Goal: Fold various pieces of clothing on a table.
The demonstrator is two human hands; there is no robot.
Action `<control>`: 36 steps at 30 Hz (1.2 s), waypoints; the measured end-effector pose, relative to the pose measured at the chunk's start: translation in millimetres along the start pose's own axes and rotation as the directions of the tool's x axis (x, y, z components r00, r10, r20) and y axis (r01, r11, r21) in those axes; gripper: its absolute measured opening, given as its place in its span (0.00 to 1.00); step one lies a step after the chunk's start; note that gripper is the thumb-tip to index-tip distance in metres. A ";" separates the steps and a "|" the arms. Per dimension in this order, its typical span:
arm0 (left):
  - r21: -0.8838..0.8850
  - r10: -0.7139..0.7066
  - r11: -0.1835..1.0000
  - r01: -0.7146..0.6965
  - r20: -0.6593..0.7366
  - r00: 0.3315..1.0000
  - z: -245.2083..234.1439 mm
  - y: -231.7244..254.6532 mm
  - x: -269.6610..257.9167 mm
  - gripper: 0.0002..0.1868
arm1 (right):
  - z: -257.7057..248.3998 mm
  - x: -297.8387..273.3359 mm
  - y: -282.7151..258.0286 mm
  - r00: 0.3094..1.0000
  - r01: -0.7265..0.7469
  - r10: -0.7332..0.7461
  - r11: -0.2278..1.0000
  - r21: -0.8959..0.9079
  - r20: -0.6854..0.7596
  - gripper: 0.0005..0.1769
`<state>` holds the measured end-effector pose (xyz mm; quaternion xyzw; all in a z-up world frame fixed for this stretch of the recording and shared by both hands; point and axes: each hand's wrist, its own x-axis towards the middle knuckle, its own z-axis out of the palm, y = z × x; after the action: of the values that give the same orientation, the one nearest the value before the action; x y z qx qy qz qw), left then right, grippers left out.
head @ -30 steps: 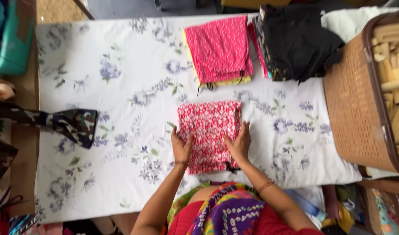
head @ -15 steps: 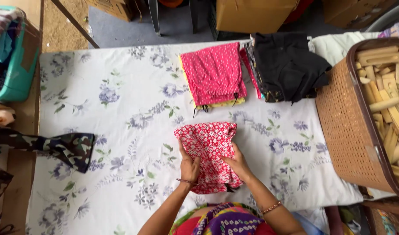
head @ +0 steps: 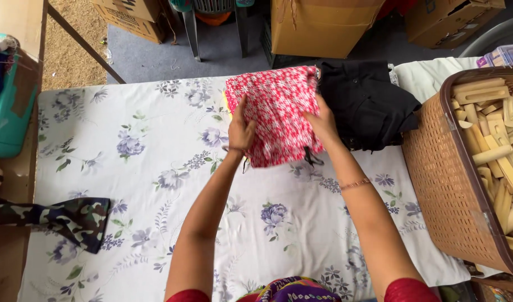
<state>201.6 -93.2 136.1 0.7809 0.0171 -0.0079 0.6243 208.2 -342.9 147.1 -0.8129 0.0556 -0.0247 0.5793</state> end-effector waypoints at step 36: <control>0.683 -0.250 0.361 0.635 -0.585 0.772 -346.7 -257.4 -414.4 0.46 | 14.5 -253.8 259.5 0.960 0.046 -0.267 0.457 -0.888 -0.087 0.35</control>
<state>-225.0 294.5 -24.5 0.9308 0.3470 -0.0349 0.1098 -58.2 -382.8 -96.6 -0.9878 0.0469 -0.1334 0.0656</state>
